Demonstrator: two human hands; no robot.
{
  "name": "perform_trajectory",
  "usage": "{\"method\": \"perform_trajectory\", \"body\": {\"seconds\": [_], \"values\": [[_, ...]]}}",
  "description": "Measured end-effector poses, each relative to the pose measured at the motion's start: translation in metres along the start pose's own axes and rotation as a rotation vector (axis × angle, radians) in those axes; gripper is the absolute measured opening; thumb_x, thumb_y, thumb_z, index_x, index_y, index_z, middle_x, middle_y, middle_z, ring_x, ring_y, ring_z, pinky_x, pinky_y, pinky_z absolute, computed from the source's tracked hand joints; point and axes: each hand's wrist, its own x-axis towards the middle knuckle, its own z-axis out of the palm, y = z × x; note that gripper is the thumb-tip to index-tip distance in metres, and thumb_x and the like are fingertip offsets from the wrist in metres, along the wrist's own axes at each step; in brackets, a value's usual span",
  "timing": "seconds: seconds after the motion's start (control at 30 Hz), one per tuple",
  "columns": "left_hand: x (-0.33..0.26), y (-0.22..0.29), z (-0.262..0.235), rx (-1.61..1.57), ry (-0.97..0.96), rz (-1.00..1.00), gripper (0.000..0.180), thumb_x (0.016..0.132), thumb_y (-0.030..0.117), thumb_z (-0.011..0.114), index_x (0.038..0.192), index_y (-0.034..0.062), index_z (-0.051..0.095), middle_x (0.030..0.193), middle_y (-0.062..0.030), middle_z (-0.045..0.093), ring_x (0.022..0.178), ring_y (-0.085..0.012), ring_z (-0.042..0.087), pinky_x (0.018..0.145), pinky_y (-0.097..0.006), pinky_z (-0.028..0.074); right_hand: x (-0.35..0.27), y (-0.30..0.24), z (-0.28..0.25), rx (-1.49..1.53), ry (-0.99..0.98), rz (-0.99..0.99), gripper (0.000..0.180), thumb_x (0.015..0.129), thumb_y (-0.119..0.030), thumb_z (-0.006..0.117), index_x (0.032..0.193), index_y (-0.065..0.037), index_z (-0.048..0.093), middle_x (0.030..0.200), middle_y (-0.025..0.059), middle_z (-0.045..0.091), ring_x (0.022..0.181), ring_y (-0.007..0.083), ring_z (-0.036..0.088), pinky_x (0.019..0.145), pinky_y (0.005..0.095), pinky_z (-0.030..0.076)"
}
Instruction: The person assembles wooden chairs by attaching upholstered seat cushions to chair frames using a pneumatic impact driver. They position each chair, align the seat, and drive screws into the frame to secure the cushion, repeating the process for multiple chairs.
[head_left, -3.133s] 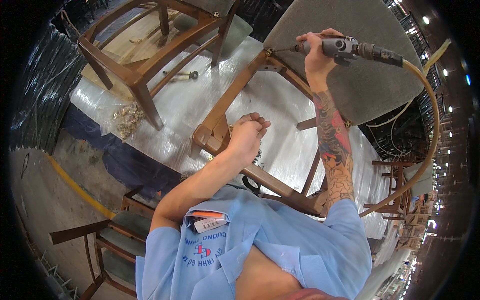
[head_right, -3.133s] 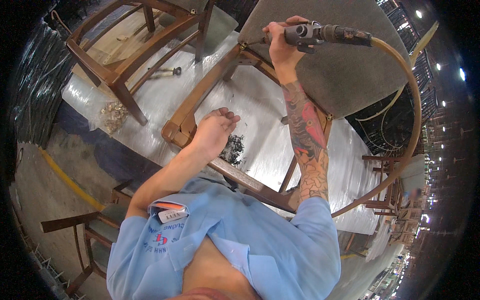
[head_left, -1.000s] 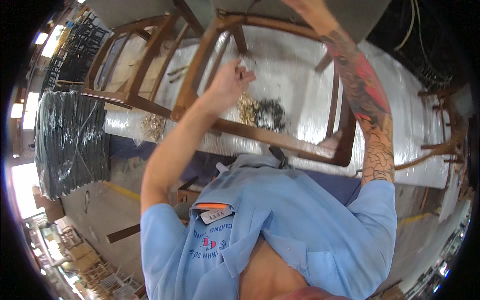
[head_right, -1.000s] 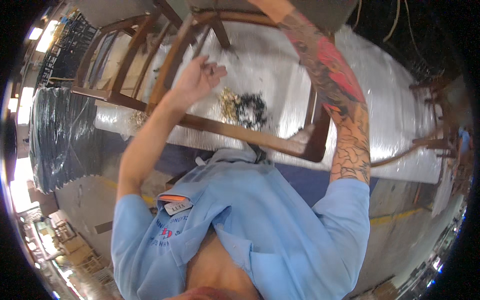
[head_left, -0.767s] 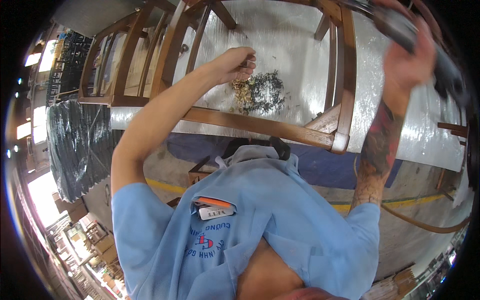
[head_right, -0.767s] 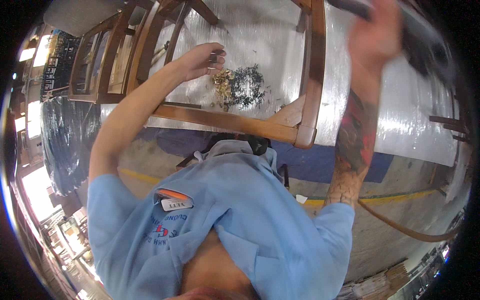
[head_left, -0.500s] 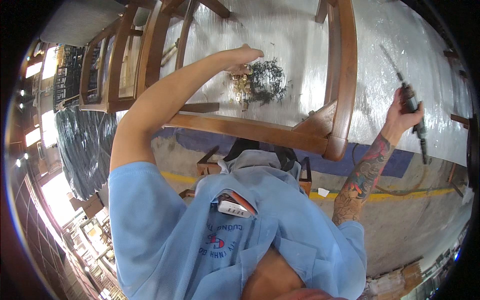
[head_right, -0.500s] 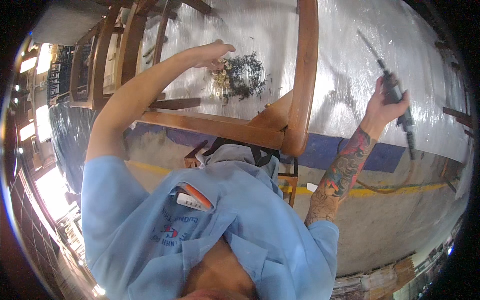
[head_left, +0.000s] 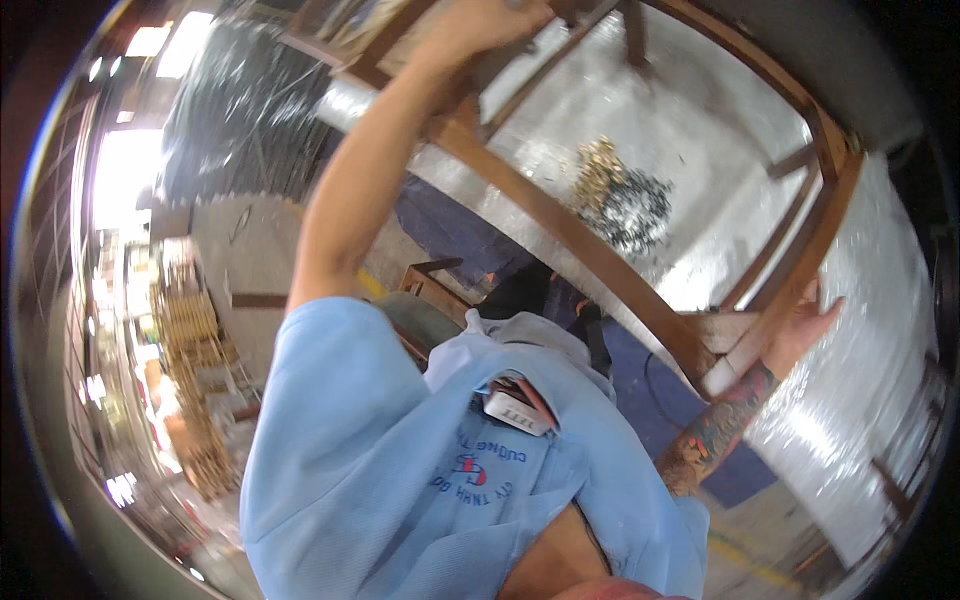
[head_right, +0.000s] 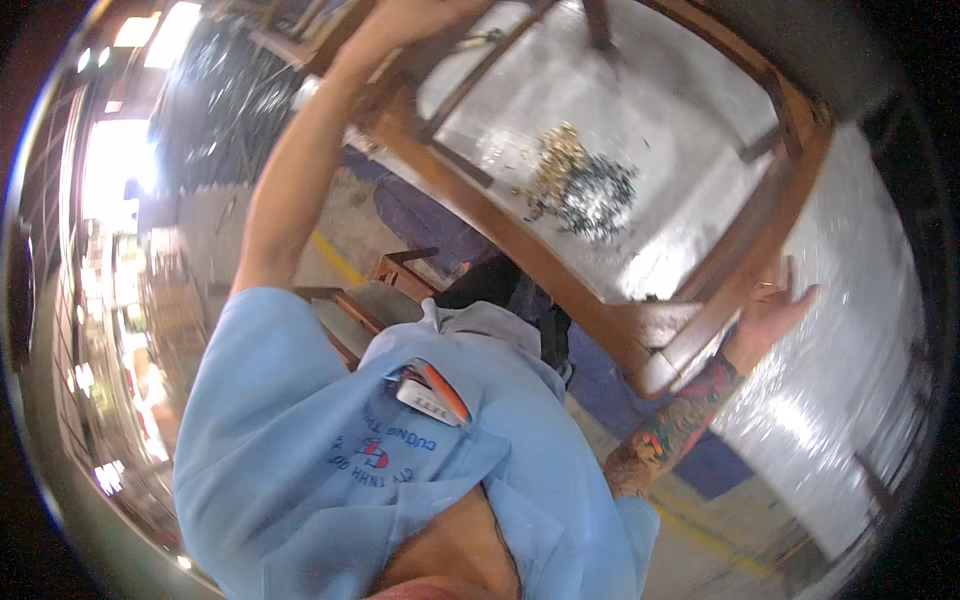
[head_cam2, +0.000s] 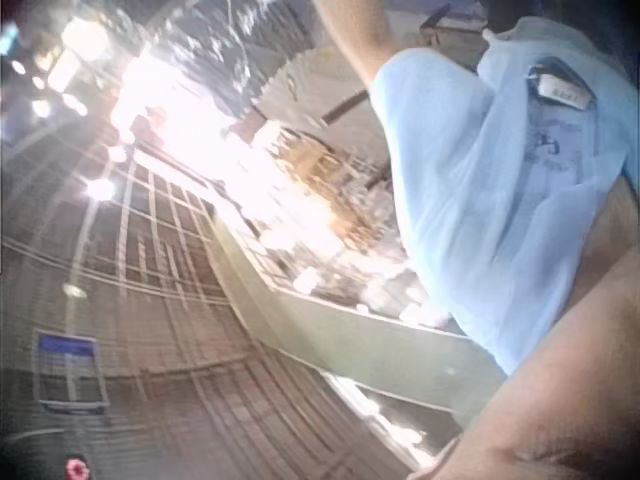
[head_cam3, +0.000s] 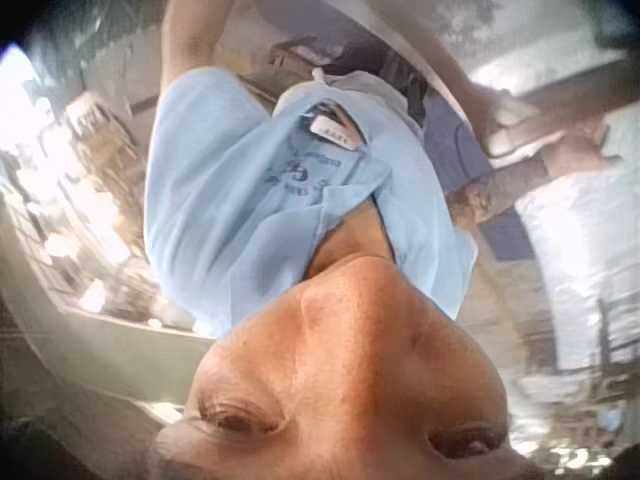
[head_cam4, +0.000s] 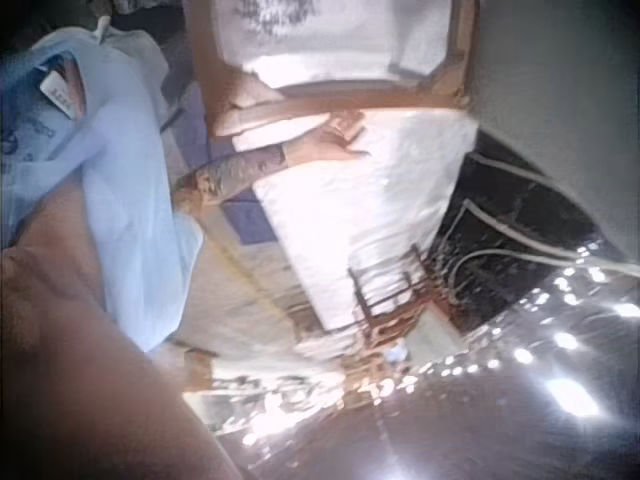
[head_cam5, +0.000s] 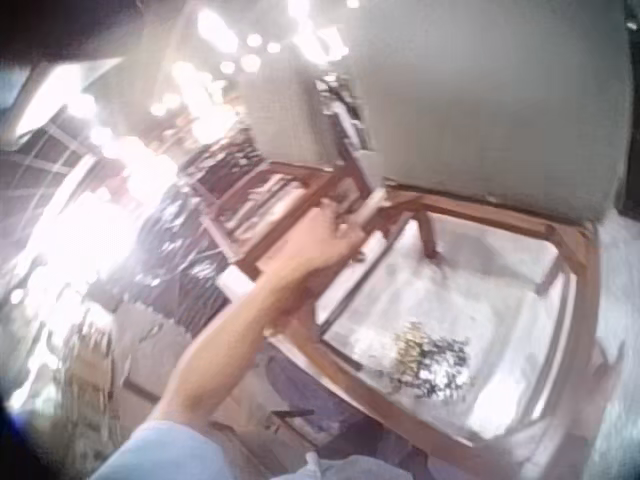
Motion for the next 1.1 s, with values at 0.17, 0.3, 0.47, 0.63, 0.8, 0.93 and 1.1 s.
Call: {"method": "perform_trajectory", "body": {"seconds": [0.17, 0.3, 0.47, 0.63, 0.8, 0.93, 1.1], "values": [[0.002, -0.047, 0.016, -0.685, -0.577, -0.525, 0.024, 0.087, 0.032, 0.069, 0.085, 0.0087, 0.062, 0.070, -0.0007, 0.061, 0.060, -0.0132, 0.057, 0.061, -0.028, 0.052, -0.037, -0.044, 0.124, -0.261, -0.156, -0.051, 0.092, 0.091, -0.065, 0.052, 0.148, 0.002, 0.025, 0.141, 0.0223, 0.037, 0.129, 0.0348, 0.034, 0.108, 0.0438, 0.029], [0.008, -0.084, 0.042, -0.606, -0.468, -0.436, 0.020, 0.083, 0.027, 0.069, 0.087, 0.0073, 0.065, 0.078, -0.0053, 0.065, 0.066, -0.0149, 0.060, 0.059, -0.035, 0.051, -0.064, -0.040, 0.132, -0.257, -0.314, -0.034, 0.082, 0.093, -0.060, 0.052, 0.144, 0.000, 0.030, 0.128, 0.0192, 0.041, 0.115, 0.0315, 0.038, 0.097, 0.0414, 0.032], [0.026, -0.067, 0.035, -0.706, -0.716, -0.291, 0.011, 0.080, 0.014, 0.058, 0.072, 0.0075, 0.062, 0.066, -0.0061, 0.060, 0.057, -0.0164, 0.056, 0.055, -0.038, 0.047, -0.065, -0.044, 0.131, -0.240, -0.422, 0.012, 0.069, 0.095, -0.054, 0.052, 0.138, -0.002, 0.037, 0.113, 0.0152, 0.047, 0.099, 0.0273, 0.043, 0.085, 0.0384, 0.037], [-0.002, -0.041, 0.038, -0.662, -0.609, -0.218, 0.014, 0.070, 0.005, 0.056, 0.058, 0.0020, 0.061, 0.058, -0.0121, 0.059, 0.051, -0.0196, 0.056, 0.047, -0.039, 0.045, -0.066, -0.052, 0.127, -0.234, -0.444, 0.036, 0.057, 0.097, -0.048, 0.052, 0.132, -0.003, 0.043, 0.098, 0.0112, 0.053, 0.082, 0.0231, 0.048, 0.072, 0.0354, 0.041], [-0.085, -0.029, -0.039, -0.443, -0.372, -0.151, 0.017, 0.069, 0.009, 0.061, 0.068, -0.0065, 0.068, 0.061, -0.0183, 0.065, 0.053, -0.0243, 0.064, 0.052, -0.037, 0.049, -0.063, -0.055, 0.132, -0.139, -0.529, 0.097, 0.045, 0.100, -0.042, 0.052, 0.126, -0.005, 0.050, 0.083, 0.0072, 0.058, 0.066, 0.0189, 0.052, 0.059, 0.0324, 0.045], [-0.125, -0.021, -0.060, -0.527, -0.149, -0.184, 0.026, 0.073, 0.015, 0.063, 0.080, -0.0098, 0.068, 0.068, -0.0172, 0.068, 0.056, -0.0247, 0.065, 0.054, -0.038, 0.051, -0.059, -0.056, 0.117, -0.114, -0.565, 0.105, 0.044, 0.101, -0.045, 0.049, 0.124, -0.008, 0.051, 0.082, 0.0068, 0.056, 0.058, 0.0174, 0.050, 0.052, 0.0320, 0.045], [-0.228, 0.060, -0.136, -0.352, 0.057, -0.181, 0.030, 0.077, 0.019, 0.063, 0.086, -0.0089, 0.069, 0.072, -0.0193, 0.070, 0.063, -0.0284, 0.069, 0.058, -0.040, 0.054, -0.038, -0.069, 0.105, -0.061, -0.906, 0.040, 0.058, 0.100, -0.058, 0.046, 0.124, -0.006, 0.051, 0.080, 0.0069, 0.055, 0.057, 0.0176, 0.048, 0.051, 0.0321, 0.043]]}}
